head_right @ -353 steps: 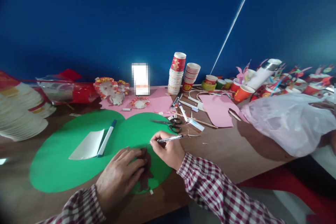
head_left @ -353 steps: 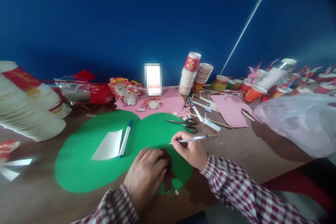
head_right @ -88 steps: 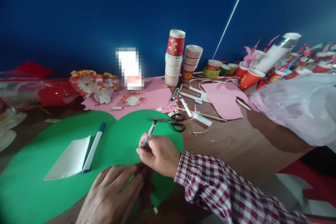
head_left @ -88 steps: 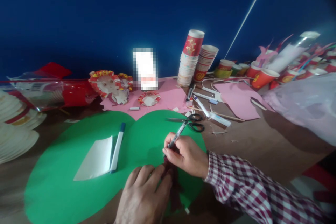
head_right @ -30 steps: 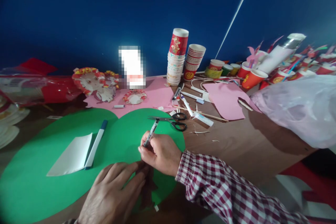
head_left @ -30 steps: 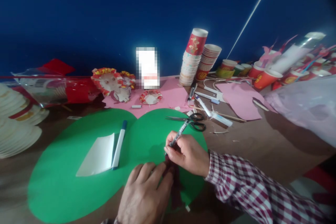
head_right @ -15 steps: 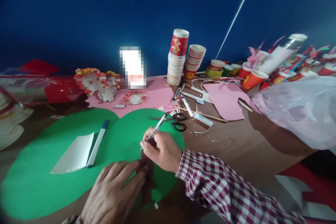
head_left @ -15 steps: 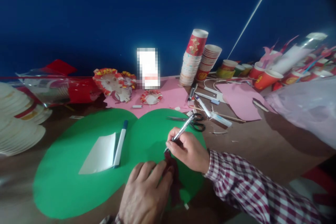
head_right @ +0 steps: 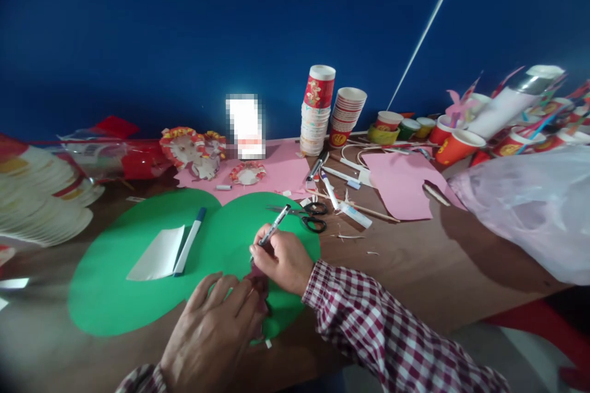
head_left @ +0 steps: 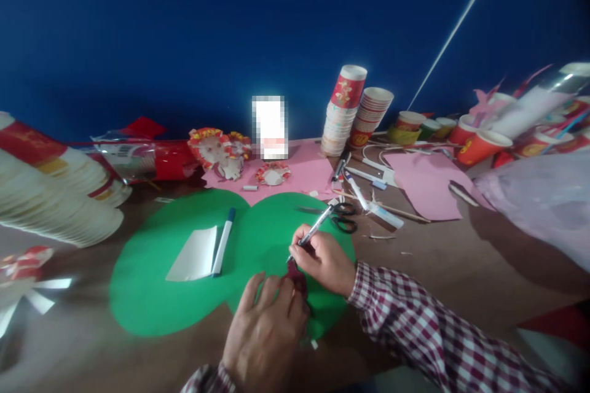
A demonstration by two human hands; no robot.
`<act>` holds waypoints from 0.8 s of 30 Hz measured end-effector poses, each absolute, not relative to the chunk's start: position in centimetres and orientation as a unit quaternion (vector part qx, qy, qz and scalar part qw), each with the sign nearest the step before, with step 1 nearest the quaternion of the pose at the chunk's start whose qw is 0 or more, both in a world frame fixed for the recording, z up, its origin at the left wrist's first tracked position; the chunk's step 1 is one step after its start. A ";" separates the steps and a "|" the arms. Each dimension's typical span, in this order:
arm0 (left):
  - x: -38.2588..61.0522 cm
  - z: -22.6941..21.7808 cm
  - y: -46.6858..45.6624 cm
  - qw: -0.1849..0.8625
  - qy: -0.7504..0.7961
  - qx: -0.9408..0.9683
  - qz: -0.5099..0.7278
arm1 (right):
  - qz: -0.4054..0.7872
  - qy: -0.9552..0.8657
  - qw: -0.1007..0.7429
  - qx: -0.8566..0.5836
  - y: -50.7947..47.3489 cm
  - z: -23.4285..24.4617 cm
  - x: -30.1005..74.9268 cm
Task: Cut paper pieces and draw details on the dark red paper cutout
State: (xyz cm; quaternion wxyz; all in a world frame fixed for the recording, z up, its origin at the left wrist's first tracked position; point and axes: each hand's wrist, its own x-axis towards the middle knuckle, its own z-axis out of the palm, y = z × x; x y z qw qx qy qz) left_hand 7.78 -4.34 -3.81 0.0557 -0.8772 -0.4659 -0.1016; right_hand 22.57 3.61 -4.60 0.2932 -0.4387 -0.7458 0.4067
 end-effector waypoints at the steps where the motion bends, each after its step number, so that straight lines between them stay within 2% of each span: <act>1: 8.1 -3.8 -4.6 0.065 -0.474 -0.872 -0.099 | 0.404 -0.748 0.292 -0.438 3.6 -4.6 22.6; 8: 8.8 -4.8 -6.2 0.079 -0.531 -0.838 -0.095 | 0.357 -0.790 0.268 -0.421 3.2 -4.8 22.5; 24: 8.3 -5.8 -6.3 0.101 -0.532 -0.833 -0.112 | 0.337 -0.799 0.251 -0.431 3.2 -4.8 22.3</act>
